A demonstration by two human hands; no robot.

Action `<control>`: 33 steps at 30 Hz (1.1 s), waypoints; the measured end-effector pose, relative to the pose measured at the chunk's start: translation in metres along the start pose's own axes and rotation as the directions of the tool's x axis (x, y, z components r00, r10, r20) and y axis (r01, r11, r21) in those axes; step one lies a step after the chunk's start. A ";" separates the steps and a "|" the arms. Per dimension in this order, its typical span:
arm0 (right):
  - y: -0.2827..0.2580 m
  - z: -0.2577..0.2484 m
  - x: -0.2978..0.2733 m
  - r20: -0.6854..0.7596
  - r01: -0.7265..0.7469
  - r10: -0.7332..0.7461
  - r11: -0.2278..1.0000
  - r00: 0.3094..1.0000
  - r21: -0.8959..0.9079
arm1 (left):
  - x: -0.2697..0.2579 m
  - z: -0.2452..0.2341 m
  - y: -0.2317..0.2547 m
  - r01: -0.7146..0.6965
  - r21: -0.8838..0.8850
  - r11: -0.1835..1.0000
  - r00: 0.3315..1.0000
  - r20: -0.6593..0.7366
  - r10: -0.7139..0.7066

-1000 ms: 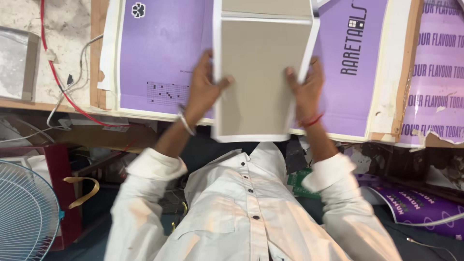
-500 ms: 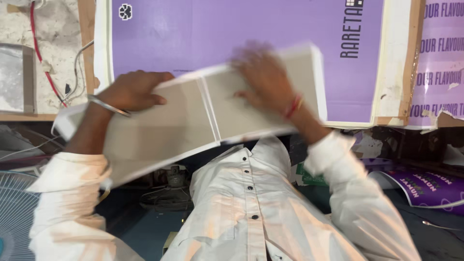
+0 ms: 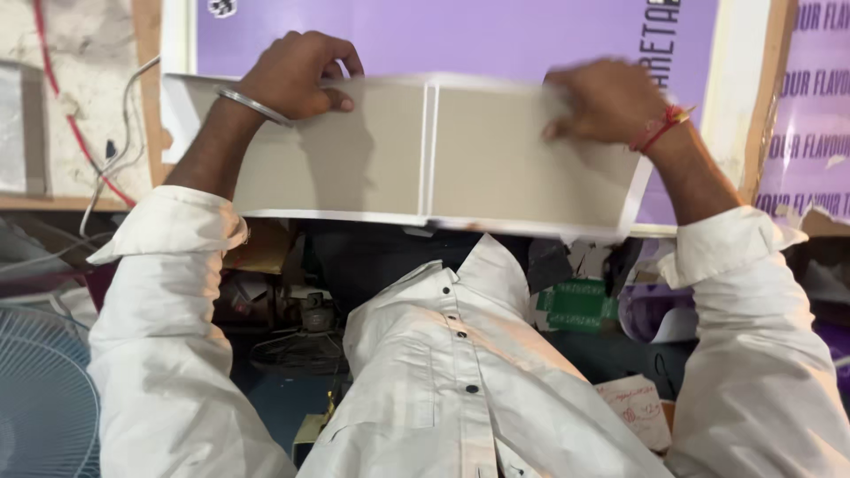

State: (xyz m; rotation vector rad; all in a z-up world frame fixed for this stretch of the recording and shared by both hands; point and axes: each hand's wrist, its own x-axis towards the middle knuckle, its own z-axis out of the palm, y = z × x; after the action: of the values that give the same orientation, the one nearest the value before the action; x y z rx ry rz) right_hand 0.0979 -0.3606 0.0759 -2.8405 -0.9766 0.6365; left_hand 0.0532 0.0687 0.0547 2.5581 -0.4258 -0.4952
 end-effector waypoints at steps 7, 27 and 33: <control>0.007 0.042 -0.014 -0.378 -0.024 -0.018 0.994 0.926 -0.108 | -0.008 0.073 -0.002 0.018 0.603 0.797 0.936 -0.290 0.199; -0.015 0.054 -0.041 -0.254 0.012 -0.036 0.995 0.967 -0.098 | -0.119 0.113 -0.037 0.261 0.399 0.879 0.959 -0.208 -0.191; -0.015 0.050 -0.033 -0.272 0.035 -0.073 0.989 0.960 -0.141 | -0.029 0.115 0.019 -0.146 0.224 0.964 0.984 -0.066 0.165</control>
State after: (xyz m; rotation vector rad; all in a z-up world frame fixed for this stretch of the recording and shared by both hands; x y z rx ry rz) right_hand 0.0455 -0.3718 0.0453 -2.8974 -1.0789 0.1649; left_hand -0.0241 0.0170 -0.0211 2.7141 -0.6782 -0.2965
